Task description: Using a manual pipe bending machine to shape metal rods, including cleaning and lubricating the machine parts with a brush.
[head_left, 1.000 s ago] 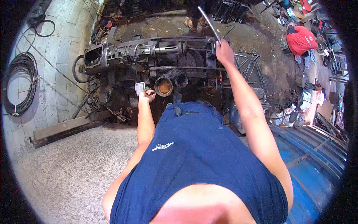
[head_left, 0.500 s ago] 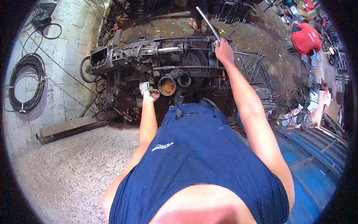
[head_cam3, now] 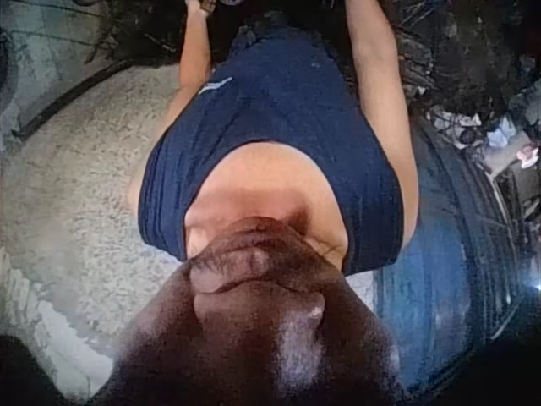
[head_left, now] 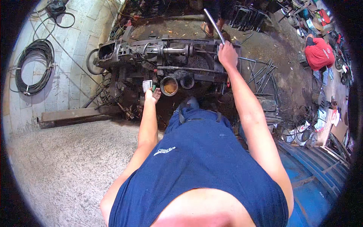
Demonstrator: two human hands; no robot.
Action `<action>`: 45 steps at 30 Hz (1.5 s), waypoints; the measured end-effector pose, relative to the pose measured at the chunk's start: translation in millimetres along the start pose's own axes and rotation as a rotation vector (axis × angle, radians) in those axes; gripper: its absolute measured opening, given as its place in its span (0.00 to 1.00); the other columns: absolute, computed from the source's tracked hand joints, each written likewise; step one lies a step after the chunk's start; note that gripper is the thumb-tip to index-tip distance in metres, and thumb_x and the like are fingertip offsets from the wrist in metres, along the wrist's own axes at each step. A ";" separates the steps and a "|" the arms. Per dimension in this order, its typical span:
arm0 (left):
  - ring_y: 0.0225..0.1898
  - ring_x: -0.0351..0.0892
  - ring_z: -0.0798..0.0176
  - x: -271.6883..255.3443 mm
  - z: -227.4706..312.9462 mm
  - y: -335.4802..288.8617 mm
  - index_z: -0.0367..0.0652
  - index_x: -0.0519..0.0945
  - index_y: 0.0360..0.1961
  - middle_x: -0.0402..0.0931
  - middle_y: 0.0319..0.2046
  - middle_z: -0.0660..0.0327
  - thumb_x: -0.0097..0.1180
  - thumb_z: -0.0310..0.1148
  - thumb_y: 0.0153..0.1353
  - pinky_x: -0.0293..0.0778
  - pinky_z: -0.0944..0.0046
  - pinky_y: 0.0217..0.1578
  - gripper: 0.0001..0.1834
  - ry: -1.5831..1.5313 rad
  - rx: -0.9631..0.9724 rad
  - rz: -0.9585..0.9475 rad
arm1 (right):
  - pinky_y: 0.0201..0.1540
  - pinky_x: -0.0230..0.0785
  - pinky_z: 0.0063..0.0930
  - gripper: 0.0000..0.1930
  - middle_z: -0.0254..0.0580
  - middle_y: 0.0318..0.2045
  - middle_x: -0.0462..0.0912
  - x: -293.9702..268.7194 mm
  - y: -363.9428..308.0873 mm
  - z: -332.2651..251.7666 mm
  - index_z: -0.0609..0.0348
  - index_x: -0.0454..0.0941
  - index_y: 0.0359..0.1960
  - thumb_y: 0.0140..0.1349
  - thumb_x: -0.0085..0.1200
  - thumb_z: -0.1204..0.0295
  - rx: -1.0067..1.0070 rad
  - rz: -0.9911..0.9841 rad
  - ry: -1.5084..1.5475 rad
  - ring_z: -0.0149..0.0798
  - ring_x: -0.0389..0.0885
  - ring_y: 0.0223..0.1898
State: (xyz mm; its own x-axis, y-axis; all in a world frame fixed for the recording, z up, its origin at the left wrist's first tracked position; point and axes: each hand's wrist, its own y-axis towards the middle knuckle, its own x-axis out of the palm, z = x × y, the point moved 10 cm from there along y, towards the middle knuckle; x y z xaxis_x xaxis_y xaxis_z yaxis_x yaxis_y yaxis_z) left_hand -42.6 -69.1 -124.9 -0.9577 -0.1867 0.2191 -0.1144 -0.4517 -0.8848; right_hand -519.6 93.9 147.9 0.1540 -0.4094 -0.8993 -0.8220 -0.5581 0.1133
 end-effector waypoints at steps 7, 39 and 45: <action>0.34 0.80 0.60 2.0 9.1 -13.5 0.44 0.74 0.41 0.77 0.30 0.60 0.40 0.41 0.65 0.75 0.57 0.34 0.14 0.157 0.134 0.093 | 0.43 0.72 0.48 0.15 0.54 0.37 0.78 0.1 0.1 -1.1 0.63 0.71 0.43 0.65 0.43 0.62 0.011 -0.001 0.036 0.56 0.79 0.40; 0.53 0.75 0.46 62.2 67.8 -72.9 0.38 0.79 0.46 0.76 0.48 0.45 0.52 0.33 0.54 0.73 0.52 0.50 0.18 1.919 0.486 0.350 | 0.39 0.73 0.50 0.15 0.55 0.37 0.78 2.8 1.3 -8.3 0.62 0.68 0.42 0.64 0.44 0.62 -0.037 0.046 -0.074 0.57 0.80 0.38; 0.50 0.77 0.46 71.3 59.9 -71.8 0.40 0.80 0.44 0.77 0.46 0.46 0.50 0.31 0.54 0.74 0.52 0.48 0.16 2.053 0.544 0.329 | 0.41 0.74 0.49 0.14 0.55 0.40 0.77 6.0 3.6 -11.5 0.63 0.68 0.42 0.64 0.45 0.63 -0.046 0.008 -0.066 0.57 0.79 0.41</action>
State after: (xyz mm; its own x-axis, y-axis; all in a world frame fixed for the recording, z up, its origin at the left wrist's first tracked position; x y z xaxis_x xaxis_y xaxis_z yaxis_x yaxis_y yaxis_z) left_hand -86.8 -102.3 -21.1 0.1754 0.5026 -0.8465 -0.2184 -0.8186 -0.5313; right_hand -515.3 81.1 147.7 0.1096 -0.3664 -0.9240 -0.7971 -0.5878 0.1385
